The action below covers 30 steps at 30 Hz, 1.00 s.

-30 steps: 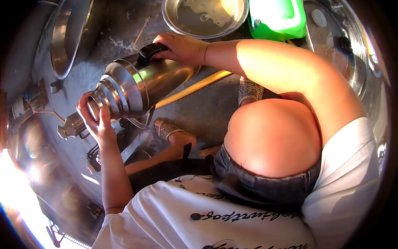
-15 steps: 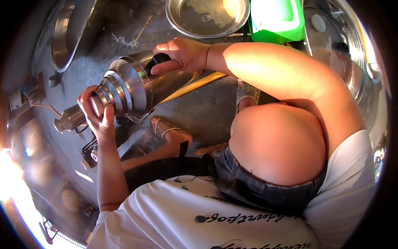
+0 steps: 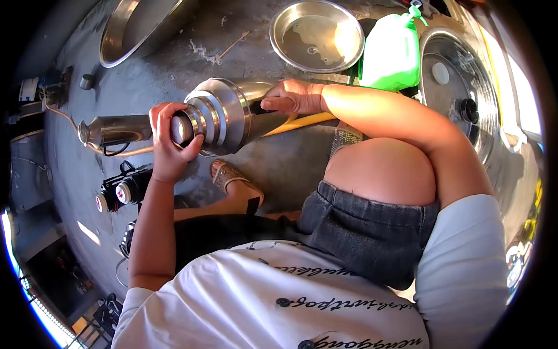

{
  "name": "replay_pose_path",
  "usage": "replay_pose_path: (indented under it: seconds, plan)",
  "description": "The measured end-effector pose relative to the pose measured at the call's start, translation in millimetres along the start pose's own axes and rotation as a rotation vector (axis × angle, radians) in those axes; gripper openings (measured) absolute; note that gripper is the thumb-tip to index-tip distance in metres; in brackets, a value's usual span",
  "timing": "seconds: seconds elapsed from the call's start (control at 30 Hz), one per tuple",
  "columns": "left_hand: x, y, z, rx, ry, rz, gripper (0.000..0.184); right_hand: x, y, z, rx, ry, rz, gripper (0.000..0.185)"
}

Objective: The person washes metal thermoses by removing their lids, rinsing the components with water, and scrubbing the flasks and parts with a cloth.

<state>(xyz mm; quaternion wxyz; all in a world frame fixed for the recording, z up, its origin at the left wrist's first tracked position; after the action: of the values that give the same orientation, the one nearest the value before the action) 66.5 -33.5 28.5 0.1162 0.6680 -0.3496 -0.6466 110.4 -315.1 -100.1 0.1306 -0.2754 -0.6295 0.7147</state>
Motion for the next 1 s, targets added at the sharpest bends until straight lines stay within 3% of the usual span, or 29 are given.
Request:
replay_pose_path:
  seconds: [0.03,0.1,0.17,0.27,0.57,0.63,0.67,0.77,0.8,0.83,0.9,0.97,1.0]
  plan:
    - [-1,-1,4,-0.013,-0.009,-0.001,0.063,3,-5,5,0.055,-0.039,-0.003,0.072]
    - [-11,-1,4,-0.025,0.002,-0.021,0.063,3,2,-1,-0.187,0.017,0.163,0.067]
    - [-12,-9,10,-0.031,0.002,-0.019,0.062,11,21,2,-0.146,-0.047,0.431,0.054]
    - [-17,-12,12,-0.066,-0.006,0.02,0.061,17,21,3,-0.126,-0.008,0.444,0.047]
    - [-12,-27,2,-0.18,0.032,0.053,0.057,23,38,1,-0.273,0.387,0.357,0.038]
    - [-10,-31,0,-0.214,0.052,0.089,0.057,25,43,4,-0.339,0.649,0.555,0.036]
    - [-8,-30,-2,-0.211,0.055,0.077,0.057,24,52,3,-0.24,0.576,0.313,0.036]
    - [-9,-25,-10,-0.222,0.05,0.043,0.057,19,59,5,-0.072,0.561,0.297,0.035]
    - [-8,-29,-8,-0.242,0.057,0.07,0.057,18,51,7,-0.058,0.6,0.338,0.023]
    - [-7,-32,-9,-0.268,0.06,0.098,0.057,14,59,13,-0.02,0.622,0.36,0.023]
    - [-6,-37,-14,-0.267,0.073,0.149,0.058,12,88,26,0.252,0.514,0.363,0.018]
    - [-8,-51,-15,-0.291,0.081,0.192,0.057,7,78,55,0.262,0.544,0.319,0.026]
    - [-11,-55,-15,-0.295,0.076,0.206,0.058,6,71,73,0.27,0.598,0.11,0.028]
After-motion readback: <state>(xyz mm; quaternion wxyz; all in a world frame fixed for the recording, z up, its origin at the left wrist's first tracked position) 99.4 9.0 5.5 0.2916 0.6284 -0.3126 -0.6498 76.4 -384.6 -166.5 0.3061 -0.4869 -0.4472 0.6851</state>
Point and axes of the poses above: each hand's wrist, its own z-axis away from the middle knuckle, its own x-axis out of the palm, y = z × x, the point moved 2 cm from there along -z, towards the middle knuckle, and after that the axes turned 7 degrees about -x, right-handed, at the moved point
